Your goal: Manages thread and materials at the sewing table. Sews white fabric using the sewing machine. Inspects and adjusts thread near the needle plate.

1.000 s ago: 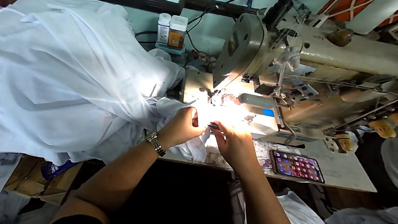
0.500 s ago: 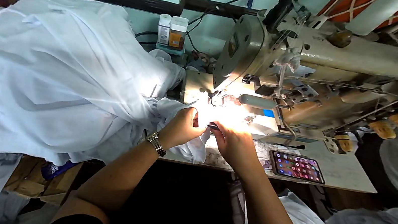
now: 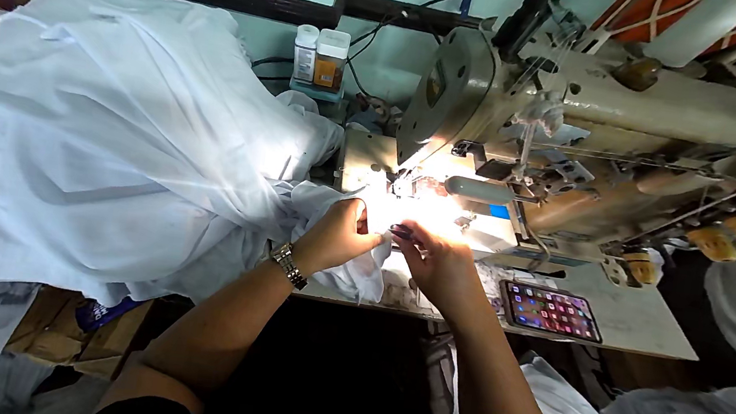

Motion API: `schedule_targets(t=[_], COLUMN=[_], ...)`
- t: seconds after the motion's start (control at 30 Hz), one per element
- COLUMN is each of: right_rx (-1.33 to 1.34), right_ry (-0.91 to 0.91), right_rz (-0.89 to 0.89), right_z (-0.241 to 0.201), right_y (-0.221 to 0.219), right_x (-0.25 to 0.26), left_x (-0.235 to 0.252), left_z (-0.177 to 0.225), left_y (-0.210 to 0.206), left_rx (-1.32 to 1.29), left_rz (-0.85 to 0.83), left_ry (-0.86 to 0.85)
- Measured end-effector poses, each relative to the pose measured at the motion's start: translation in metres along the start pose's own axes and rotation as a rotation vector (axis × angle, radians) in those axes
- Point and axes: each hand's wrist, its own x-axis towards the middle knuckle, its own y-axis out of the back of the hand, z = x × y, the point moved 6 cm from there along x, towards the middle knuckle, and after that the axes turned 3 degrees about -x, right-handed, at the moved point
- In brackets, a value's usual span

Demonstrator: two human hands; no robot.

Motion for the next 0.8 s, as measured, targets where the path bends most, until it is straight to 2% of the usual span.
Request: schedule_targets(t=[0.1,0.2,0.27,0.37,0.47,0.57,0.7,0.8], right_rx=[0.120,0.120,0.079,0.150,0.481,0.903,0.910,0.892], right_ry=[-0.110,-0.141,-0.142,-0.164,-0.271,-0.421,-0.560,-0.581], right_rz=[0.108,0.080,0.110,0.215,0.160,0.081,0.120,0.118], right_z=[0.002,-0.012,-0.015,-0.002,0.006,0.006,0.017,0.020], right_y=[0.003,-0.017,-0.028,-0.019,-0.013,-0.021,-0.028,-0.026], right_x=[-0.013,-0.030,-0.034,-0.029,-0.022,-0.015,-0.008,-0.005], left_x=[-0.001,-0.006,-0.014,-0.032,-0.039,-0.029,-0.002,0.008], left_z=[-0.001,0.003,0.011,0.029,0.051,0.064,0.043,0.037], left_y=[0.000,-0.001,-0.001,0.010,0.030,0.037,0.022,0.018], left_rx=[-0.035,-0.053,0.009,0.287,0.484,0.498,0.536,0.606], left_rz=[0.025,0.021,-0.049,-0.228,-0.112,0.027,0.077,0.156], left_ry=[0.017,0.025,0.018,-0.032,-0.185,-0.307,-0.311,-0.376])
